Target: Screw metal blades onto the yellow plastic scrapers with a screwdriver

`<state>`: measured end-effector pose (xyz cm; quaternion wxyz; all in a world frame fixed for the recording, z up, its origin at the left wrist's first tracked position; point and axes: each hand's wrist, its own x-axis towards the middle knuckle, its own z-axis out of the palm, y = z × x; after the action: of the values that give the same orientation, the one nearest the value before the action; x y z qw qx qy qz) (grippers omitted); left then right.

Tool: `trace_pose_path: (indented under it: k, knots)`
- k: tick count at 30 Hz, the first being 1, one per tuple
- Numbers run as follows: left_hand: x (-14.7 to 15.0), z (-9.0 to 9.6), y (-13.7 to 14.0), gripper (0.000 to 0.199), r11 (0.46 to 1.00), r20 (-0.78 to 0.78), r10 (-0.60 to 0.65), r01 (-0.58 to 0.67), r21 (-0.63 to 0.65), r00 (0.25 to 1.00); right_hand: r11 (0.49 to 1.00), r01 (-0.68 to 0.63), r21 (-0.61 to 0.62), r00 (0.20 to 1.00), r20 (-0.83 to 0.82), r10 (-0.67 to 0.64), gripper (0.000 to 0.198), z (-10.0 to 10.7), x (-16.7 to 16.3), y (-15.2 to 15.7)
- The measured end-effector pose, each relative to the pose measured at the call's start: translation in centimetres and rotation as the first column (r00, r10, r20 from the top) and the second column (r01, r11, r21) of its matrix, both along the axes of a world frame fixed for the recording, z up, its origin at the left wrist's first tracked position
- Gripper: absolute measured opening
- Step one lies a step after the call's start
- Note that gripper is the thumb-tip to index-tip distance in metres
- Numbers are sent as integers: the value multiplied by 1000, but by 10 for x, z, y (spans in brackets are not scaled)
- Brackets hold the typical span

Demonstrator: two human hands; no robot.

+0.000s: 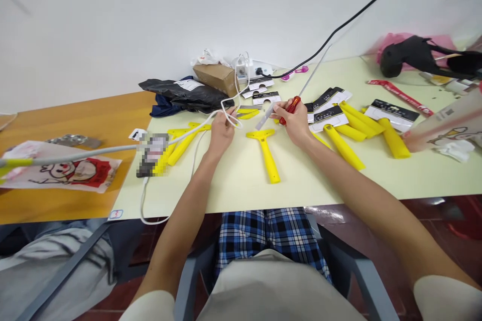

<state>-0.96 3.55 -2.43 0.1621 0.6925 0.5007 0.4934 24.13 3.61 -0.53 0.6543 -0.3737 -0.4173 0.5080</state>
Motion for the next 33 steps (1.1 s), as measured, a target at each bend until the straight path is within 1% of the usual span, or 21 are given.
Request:
trace_pose_path:
  k: [2, 5, 7, 10, 12, 13, 14, 16, 18, 19, 20, 21, 23, 26, 27, 28, 29, 31, 33]
  knots:
    - [-6, -6, 5, 47, 1000, -151, 11, -8, 15, 988, 1000, 29, -6, 998, -54, -29, 68, 0, -1, 1]
    - [-10, -16, 9, 40, 1000, -304, 2, -1, 5, 953, 999, 54, -5, 993, -108, -54, 69, 0, -1, 2]
    - [-10, -19, 9, 34, 1000, -367, 0, -3, -8, 930, 998, 56, -4, 991, -118, -56, 69, 0, -1, 2]
    - [-10, -16, 6, 26, 998, -395, 53, -65, -17, 917, 998, 66, -8, 992, -102, -67, 67, 0, -1, 2]
    - [-8, -9, 2, 24, 996, -367, 87, -89, 12, 926, 997, 72, -9, 994, -82, -73, 66, 1, 0, 2]
    - [-5, -5, -1, 24, 996, -330, 83, -75, 38, 940, 997, 75, -9, 995, -70, -76, 65, 1, 0, 1]
    - [-2, -1, -4, 25, 997, -275, 58, -42, 64, 960, 997, 78, -9, 995, -55, -78, 65, 1, 0, 1]
    - [9, 4, -11, 30, 994, -122, -61, 71, 78, 991, 997, 76, -6, 997, -15, -76, 66, 2, -1, -1]
    - [22, 6, -19, 37, 979, 50, -205, 205, 11, 977, 999, 50, -2, 998, 36, -50, 68, 3, -4, -5]
    - [29, 5, -22, 40, 966, 122, -247, 254, -39, 961, 1000, 26, 0, 998, 61, -26, 69, 4, -5, -8]
    - [35, 3, -24, 41, 957, 184, -260, 278, -84, 948, 1000, 1, 1, 997, 84, -1, 71, 4, -7, -10]
    - [39, 2, -25, 41, 952, 231, -250, 282, -118, 940, 1000, -25, 3, 994, 103, 25, 72, 5, -9, -12]
    - [43, -1, -26, 40, 965, 268, -183, 224, -134, 946, 998, -67, 8, 988, 139, 66, 74, 6, -11, -16]
    - [39, 0, -24, 36, 996, 202, -48, 61, -59, 978, 998, -58, 8, 966, 254, 54, 71, 6, -8, -15]
    - [36, 1, -23, 34, 1000, 174, -12, 16, -25, 985, 999, -39, 2, 942, 333, 36, 69, 6, -5, -14]
    - [34, 2, -23, 33, 1000, 154, 15, -16, 3, 988, 1000, -13, -4, 900, 437, 14, 67, 6, -2, -13]
    - [32, 3, -22, 31, 999, 143, 31, -35, 24, 989, 1000, 11, -7, 832, 555, -5, 65, 6, 2, -11]
    - [31, 4, -22, 29, 998, 134, 33, -39, 43, 990, 999, 34, 10, 633, 774, -30, 61, 9, 9, -9]
    - [32, 4, -22, 28, 999, 126, 9, -13, 36, 992, 999, 28, 24, 432, 901, -34, 57, 14, 14, -10]
